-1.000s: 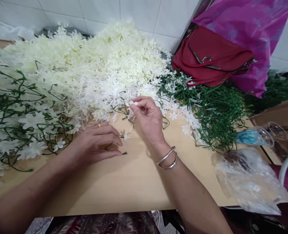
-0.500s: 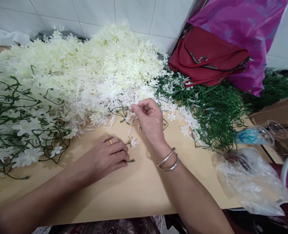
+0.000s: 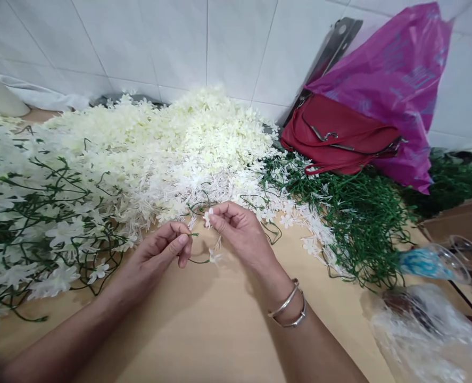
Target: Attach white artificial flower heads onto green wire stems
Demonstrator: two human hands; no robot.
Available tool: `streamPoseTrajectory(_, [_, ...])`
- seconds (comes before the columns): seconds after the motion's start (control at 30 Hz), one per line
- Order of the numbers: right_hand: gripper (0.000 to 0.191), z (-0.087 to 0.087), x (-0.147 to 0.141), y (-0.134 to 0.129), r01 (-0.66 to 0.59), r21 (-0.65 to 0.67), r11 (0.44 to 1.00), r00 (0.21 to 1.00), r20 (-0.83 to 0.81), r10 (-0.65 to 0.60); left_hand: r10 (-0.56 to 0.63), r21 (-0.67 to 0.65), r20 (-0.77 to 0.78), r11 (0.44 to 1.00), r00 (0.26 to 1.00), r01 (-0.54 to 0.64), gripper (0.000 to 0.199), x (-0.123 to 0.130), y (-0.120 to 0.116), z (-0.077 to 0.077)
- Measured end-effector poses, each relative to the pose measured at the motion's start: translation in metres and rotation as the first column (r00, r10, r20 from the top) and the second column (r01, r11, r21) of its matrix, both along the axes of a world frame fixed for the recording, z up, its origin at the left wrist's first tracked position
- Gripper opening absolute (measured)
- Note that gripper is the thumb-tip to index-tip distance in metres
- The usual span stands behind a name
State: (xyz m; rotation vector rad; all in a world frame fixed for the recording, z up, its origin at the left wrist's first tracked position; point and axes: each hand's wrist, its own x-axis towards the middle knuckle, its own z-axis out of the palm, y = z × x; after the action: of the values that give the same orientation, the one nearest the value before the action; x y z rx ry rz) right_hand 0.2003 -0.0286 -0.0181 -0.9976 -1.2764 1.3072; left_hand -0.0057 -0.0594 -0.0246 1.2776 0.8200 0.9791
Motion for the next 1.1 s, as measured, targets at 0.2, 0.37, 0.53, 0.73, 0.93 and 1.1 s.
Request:
streamPoseTrajectory(0.2, [0.033, 0.002, -0.005, -0.002, -0.153, -0.061, 0.986, 0.988, 0.02, 0.154, 0.101, -0.041, 0.015, 0.994, 0.995, -0.1, 0.023, 0.005, -0.002, -0.001])
streamPoseTrajectory(0.37, [0.034, 0.002, -0.009, -0.004, -0.184, -0.104, 0.977, 0.983, -0.005, 0.184, 0.098, -0.044, 0.025, 0.994, 0.995, -0.097, 0.023, 0.005, -0.002, -0.002])
streamPoseTrajectory(0.53, [0.034, 0.001, -0.013, -0.005, -0.196, -0.136, 0.971, 0.981, -0.028, 0.194, 0.113, -0.022, 0.073, 0.993, 0.991, -0.112, 0.022, 0.006, -0.003, -0.002])
streamPoseTrajectory(0.73, [0.037, 0.003, -0.011, -0.006, -0.185, -0.159, 0.97, 0.982, 0.015, 0.189, 0.159, 0.049, 0.033, 0.986, 0.987, -0.161, 0.022, 0.005, -0.002, -0.001])
streamPoseTrajectory(0.93, [0.04, 0.002, -0.014, -0.007, -0.168, -0.138, 0.976, 0.981, 0.079, 0.18, 0.17, 0.033, 0.002, 0.985, 0.985, -0.17, 0.028, 0.006, -0.003, -0.006])
streamPoseTrajectory(1.1, [0.038, -0.004, -0.021, -0.009, -0.123, -0.109, 0.986, 0.989, 0.068, 0.13, 0.193, -0.03, 0.035, 0.981, 0.981, -0.192, 0.028, 0.007, -0.005, -0.006])
